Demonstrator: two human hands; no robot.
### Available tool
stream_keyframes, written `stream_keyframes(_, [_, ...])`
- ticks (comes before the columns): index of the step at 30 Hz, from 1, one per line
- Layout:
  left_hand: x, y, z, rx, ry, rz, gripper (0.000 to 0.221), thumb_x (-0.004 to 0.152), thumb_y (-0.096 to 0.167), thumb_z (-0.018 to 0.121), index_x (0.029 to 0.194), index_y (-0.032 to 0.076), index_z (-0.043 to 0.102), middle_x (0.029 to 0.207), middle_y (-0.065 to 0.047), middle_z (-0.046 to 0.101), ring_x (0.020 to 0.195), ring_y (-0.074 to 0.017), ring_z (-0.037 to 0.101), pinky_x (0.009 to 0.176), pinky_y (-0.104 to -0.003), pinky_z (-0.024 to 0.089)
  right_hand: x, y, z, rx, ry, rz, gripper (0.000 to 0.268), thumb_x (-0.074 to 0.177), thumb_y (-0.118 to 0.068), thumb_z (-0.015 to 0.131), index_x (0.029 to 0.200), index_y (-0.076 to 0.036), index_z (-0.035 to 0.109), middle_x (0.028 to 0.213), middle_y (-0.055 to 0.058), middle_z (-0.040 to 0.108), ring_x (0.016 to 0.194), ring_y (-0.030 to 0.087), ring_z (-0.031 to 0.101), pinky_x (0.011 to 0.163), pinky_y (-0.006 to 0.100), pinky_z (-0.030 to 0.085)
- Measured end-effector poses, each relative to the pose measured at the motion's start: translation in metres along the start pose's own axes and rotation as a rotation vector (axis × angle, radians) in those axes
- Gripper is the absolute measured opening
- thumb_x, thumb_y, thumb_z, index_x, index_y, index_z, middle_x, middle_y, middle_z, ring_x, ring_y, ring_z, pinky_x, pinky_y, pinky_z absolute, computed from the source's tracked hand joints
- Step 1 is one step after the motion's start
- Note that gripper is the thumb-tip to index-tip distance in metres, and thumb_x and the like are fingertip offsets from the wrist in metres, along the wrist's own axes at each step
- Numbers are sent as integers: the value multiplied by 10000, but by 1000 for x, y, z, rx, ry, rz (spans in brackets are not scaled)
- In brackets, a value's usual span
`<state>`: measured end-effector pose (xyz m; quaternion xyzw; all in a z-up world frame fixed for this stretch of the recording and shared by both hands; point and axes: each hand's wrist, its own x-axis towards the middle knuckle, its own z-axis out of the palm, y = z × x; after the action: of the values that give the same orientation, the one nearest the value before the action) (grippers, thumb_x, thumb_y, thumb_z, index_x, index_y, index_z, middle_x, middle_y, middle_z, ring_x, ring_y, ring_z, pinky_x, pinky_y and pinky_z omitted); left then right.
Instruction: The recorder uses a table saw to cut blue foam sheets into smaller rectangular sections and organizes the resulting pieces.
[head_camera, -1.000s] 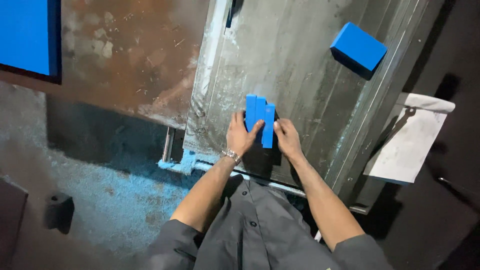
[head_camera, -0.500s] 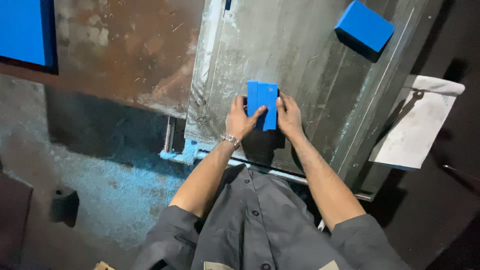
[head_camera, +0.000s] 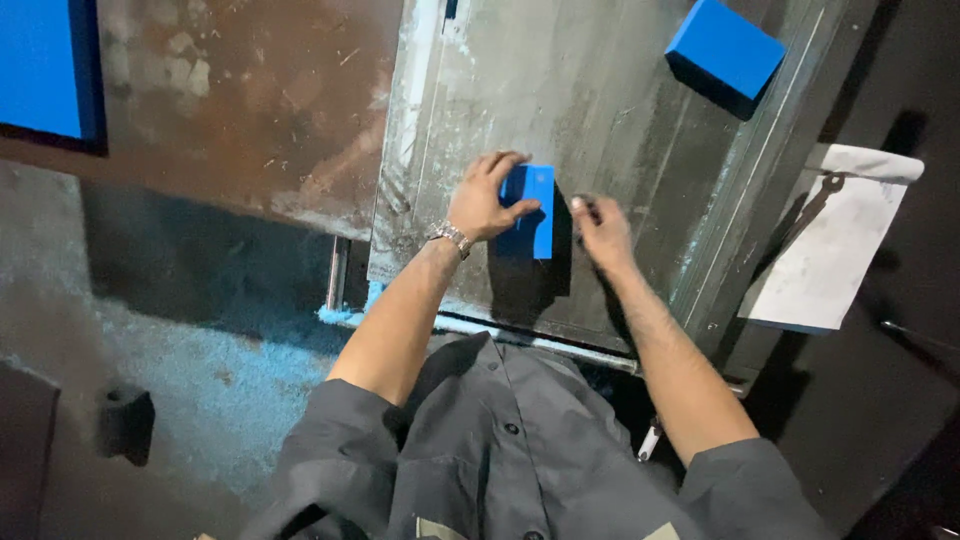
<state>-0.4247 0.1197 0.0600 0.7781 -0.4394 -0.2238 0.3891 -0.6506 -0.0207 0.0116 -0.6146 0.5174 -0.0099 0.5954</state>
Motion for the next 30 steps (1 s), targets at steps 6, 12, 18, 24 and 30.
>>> stream_keyframes(6, [1, 4, 2, 48, -188, -31, 641, 824, 401, 821, 1367, 146, 597, 1328, -101, 623, 1213, -361, 584, 1038, -466, 490, 125, 43, -116, -994, 538, -681, 608, 1031, -368, 794, 1330, 103, 553, 1408, 376, 444, 1298, 505, 413, 1116, 607, 402])
stream_keyframes(12, [-3, 5, 0, 63, -213, -75, 682, 800, 438, 834, 1366, 148, 590, 1308, -110, 621, 1200, -373, 584, 1001, -469, 499, 173, -29, -179, -1196, 451, -702, 886, 927, -335, 856, 1590, 11, 381, 1661, 273, 230, 1462, 568, 240, 1198, 613, 315])
stream_keyframes(18, [-18, 1, -1, -110, -29, -154, 789, 788, 460, 851, 1436, 137, 537, 1396, -145, 581, 1232, -358, 623, 1046, -448, 512, 171, -58, -184, -1114, 278, -300, 1028, 880, -339, 869, 1674, -81, 269, 1684, 227, 241, 1507, 507, 287, 1203, 602, 366])
stream_keyframes(24, [-38, 24, -20, 52, -83, 112, 1222, 594, 573, 936, 1575, 164, 333, 1575, -219, 337, 1455, -460, 356, 1193, -584, 317, 179, -75, -170, -1224, 308, -362, 1138, 753, -372, 939, 1682, -120, 333, 1637, 196, 303, 1359, 520, 346, 1058, 659, 370])
stream_keyframes(30, [-19, 22, 6, 234, -340, 231, 1427, 392, 514, 945, 1578, 210, 210, 1650, -172, 222, 1524, -410, 224, 1211, -632, 156, 113, -74, -116, -1205, 224, -316, 1023, 666, -418, 931, 1506, -33, 494, 1510, 288, 413, 1303, 498, 464, 1054, 613, 417])
